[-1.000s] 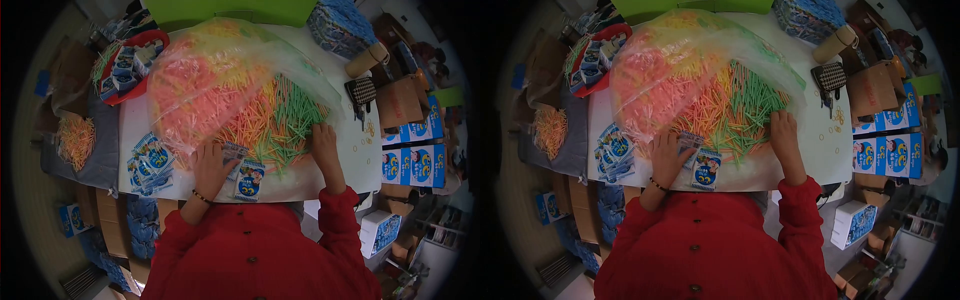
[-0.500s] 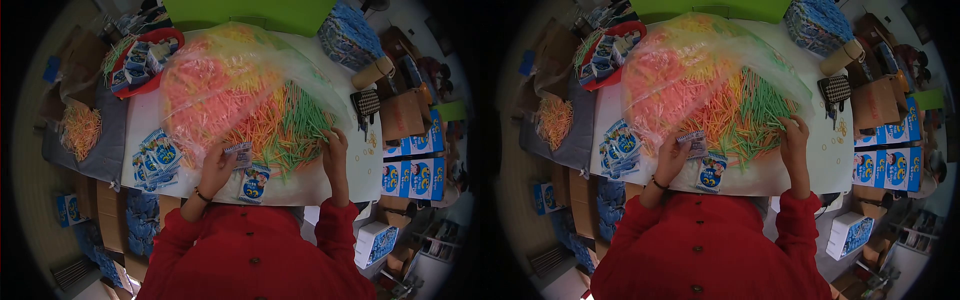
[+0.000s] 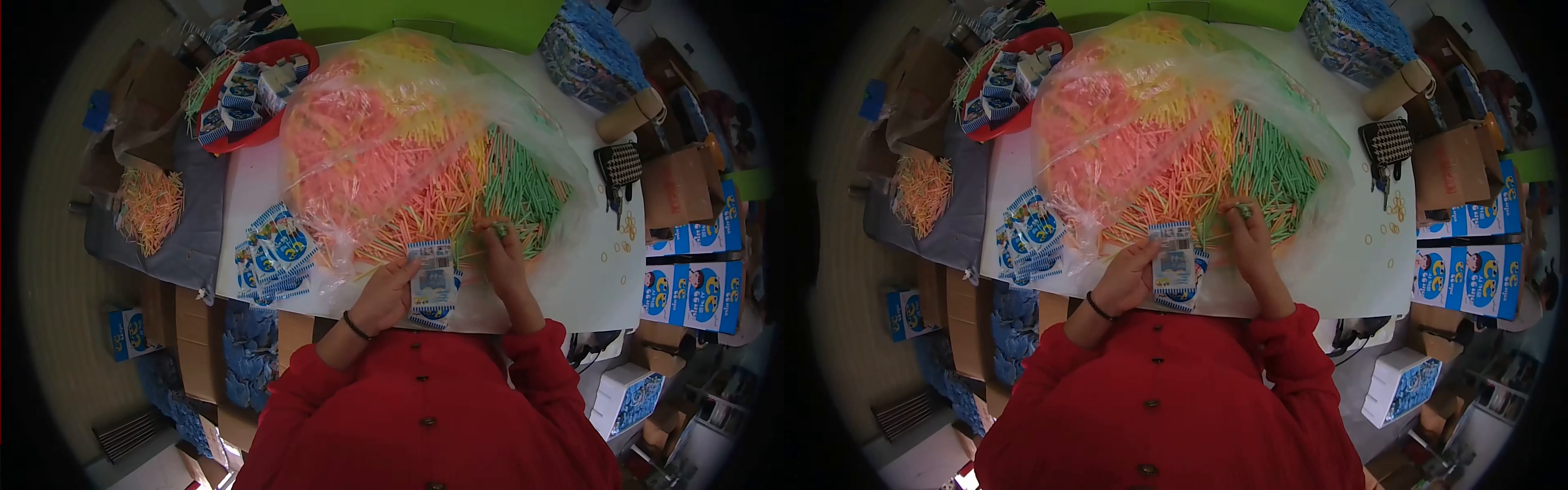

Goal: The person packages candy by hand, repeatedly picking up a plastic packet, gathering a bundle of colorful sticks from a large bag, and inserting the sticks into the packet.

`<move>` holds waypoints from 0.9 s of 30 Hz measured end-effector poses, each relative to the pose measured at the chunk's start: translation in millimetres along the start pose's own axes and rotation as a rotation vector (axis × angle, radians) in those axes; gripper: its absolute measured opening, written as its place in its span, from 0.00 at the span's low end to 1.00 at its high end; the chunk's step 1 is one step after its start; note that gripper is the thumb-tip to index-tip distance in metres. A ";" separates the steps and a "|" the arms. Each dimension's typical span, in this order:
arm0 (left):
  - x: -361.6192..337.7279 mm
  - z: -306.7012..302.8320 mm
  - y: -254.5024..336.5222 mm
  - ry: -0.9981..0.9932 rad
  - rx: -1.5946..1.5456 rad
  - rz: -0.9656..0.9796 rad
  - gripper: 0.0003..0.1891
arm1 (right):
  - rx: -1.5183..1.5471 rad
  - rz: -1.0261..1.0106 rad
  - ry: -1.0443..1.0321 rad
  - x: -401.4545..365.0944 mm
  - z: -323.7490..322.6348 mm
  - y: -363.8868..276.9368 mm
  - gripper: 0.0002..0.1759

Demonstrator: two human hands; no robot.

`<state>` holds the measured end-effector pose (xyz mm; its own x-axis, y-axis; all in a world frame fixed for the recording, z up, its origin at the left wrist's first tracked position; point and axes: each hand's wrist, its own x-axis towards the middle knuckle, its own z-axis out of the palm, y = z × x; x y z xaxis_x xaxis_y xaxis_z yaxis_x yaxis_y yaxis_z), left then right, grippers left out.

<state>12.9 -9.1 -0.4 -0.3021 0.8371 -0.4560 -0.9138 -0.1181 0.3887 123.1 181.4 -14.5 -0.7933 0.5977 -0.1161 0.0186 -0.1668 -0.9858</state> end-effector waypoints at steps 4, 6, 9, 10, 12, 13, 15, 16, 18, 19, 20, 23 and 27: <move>-1.4 -8.1 -7.4 -0.017 0.461 0.147 0.10 | 0.635 0.101 0.063 -1.9 -4.2 -21.1 0.07; -2.0 -7.3 -5.5 -0.029 0.466 0.248 0.09 | 0.644 0.080 0.024 -5.4 -4.1 -27.8 0.08; -2.1 -7.0 -1.1 -0.008 0.530 0.368 0.08 | 0.637 0.008 -0.096 -11.8 10.4 -48.2 0.08; -1.4 -5.9 -0.5 0.021 0.582 0.380 0.08 | 0.614 -0.041 -0.168 -14.7 17.3 -56.4 0.08; -3.3 1.5 1.3 0.018 0.617 0.379 0.08 | 0.556 -0.062 -0.200 -20.2 30.4 -63.4 0.08; -4.1 4.6 2.1 0.013 0.652 0.381 0.08 | 0.496 -0.085 -0.232 -21.8 35.2 -65.5 0.08; -5.2 3.6 3.3 -0.001 0.708 0.385 0.08 | 0.390 -0.144 -0.290 -17.1 39.8 -68.5 0.08; -5.7 3.3 3.9 -0.014 0.761 0.393 0.08 | 0.282 -0.202 -0.352 -15.1 41.8 -69.7 0.07; -7.7 5.5 3.4 -0.028 0.729 0.427 0.08 | 0.206 -0.220 -0.378 -14.1 46.9 -71.3 0.07; -8.6 5.8 3.2 -0.043 0.696 0.459 0.08 | 0.130 -0.237 -0.403 -13.7 49.0 -71.4 0.06; -8.8 4.9 3.2 -0.041 0.695 0.460 0.08 | 0.131 -0.235 -0.405 -13.4 50.0 -67.4 0.06; -7.3 -0.6 1.7 -0.050 0.683 0.488 0.08 | 0.078 -0.217 -0.436 -15.0 52.3 -52.4 0.05; -5.3 -2.5 -0.1 -0.069 0.633 0.409 0.09 | 0.298 -0.001 -0.286 -19.8 52.4 -55.0 0.07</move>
<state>13.9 -14.9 0.0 -0.5465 0.8267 -0.1338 -0.3963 -0.1146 0.9110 105.9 137.6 48.4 -0.9313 0.3626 -0.0353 -0.1259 -0.4112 -0.9028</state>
